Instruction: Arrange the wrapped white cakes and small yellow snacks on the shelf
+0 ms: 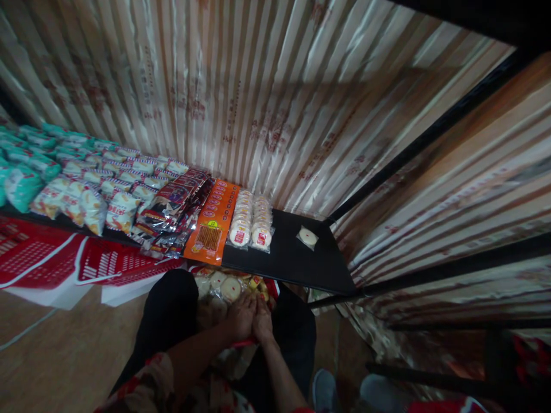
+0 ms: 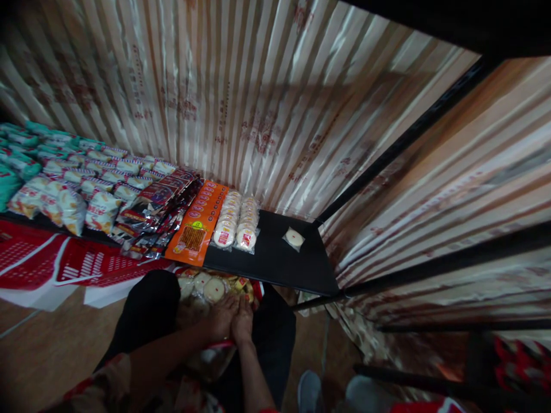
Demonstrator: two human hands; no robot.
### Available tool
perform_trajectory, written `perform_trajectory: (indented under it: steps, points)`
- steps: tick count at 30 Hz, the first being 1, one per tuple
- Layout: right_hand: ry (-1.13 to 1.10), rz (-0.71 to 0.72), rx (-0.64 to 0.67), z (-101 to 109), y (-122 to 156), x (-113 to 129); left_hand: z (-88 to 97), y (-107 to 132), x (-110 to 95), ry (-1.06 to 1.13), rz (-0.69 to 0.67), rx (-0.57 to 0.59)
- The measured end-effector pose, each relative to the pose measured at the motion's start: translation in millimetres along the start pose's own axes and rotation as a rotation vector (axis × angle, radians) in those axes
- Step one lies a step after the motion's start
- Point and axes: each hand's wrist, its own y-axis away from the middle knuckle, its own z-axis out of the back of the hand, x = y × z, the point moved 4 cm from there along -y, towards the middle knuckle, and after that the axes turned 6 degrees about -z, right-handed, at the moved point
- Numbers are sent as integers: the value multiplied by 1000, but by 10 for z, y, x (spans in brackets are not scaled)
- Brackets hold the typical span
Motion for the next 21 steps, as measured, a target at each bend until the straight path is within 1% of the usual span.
perform_trajectory:
  steps: [3, 7, 12, 18, 21]
  points:
    - [51, 19, 4, -40, 55, 32, -12, 41, 36, 22, 13, -10]
    - [108, 42, 36, -4, 144, 84, 23, 91, 34, 41, 23, -38]
    - [85, 43, 73, 117, 216, 139, 69, 173, 8, 56, 10, -25]
    - [-33, 36, 137, 269, 283, 246, 208, 223, -62, 65, 36, 8]
    - [-37, 20, 183, 360, 308, 292, 281, 230, -91, 77, 34, -9]
